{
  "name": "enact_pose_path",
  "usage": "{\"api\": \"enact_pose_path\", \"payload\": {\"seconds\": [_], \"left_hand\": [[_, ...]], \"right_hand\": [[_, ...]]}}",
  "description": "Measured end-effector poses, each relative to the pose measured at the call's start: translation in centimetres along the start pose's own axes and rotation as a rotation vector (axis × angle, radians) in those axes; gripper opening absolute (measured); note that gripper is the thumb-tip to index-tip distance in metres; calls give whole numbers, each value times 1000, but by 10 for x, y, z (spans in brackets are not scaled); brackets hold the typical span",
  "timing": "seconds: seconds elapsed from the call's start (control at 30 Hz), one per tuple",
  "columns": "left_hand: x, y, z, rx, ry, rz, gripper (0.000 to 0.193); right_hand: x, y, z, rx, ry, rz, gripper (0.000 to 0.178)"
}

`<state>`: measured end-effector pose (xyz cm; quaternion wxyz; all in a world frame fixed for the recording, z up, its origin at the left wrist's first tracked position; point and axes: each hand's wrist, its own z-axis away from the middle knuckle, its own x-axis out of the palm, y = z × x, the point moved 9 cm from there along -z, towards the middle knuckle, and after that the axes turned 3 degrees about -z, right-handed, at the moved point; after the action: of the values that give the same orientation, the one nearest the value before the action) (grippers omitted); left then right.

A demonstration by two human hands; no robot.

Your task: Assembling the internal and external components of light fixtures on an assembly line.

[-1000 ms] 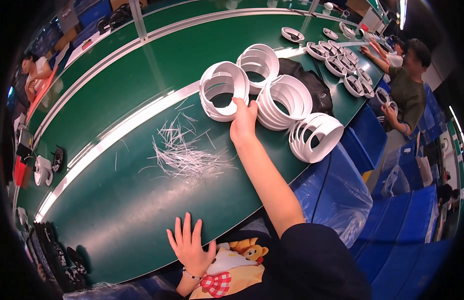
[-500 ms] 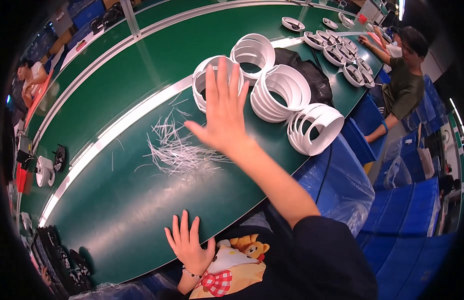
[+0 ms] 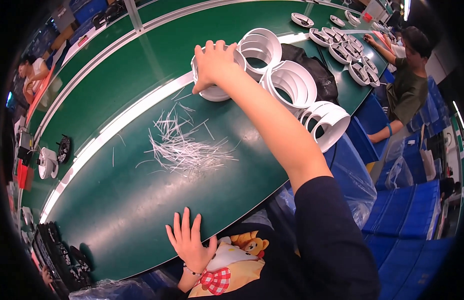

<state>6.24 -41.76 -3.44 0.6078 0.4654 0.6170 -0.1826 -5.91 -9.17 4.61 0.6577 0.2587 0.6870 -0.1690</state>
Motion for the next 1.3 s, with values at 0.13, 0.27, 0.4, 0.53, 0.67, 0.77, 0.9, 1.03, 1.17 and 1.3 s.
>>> {"api": "enact_pose_path", "payload": {"seconds": [0.13, 0.27, 0.4, 0.53, 0.67, 0.77, 0.9, 1.03, 1.17, 1.3], "left_hand": [[0, 1, 3, 5, 5, -1, 47], [7, 4, -1, 41, 9, -34, 48], [12, 3, -5, 32, -24, -68, 55], [11, 3, -4, 18, -20, -146, 55], [16, 0, -1, 26, -14, -200, 48], [14, 9, -3, 50, -22, -212, 44], [7, 25, -7, 70, 82, -268, 48], [7, 34, -7, 134, 108, -262, 45], [13, 37, -10, 140, 133, -265, 43], [11, 32, -9, 111, 179, -279, 42]], "right_hand": [[9, 4, -11, 13, -92, -30, 104], [13, 15, -3, -19, 23, -125, 117], [-85, 4, 88, -472, 675, -355, 81], [-115, 105, 239, -433, 1017, -326, 49], [-53, 240, 339, 89, 1234, -317, 31], [121, 320, 433, 766, 982, -374, 21], [307, 203, 415, 294, 196, -698, 19], [410, 152, 382, 209, -149, -630, 22], [477, 185, 358, 371, -165, -596, 35], [390, 199, 320, 238, 130, -634, 44]]}}
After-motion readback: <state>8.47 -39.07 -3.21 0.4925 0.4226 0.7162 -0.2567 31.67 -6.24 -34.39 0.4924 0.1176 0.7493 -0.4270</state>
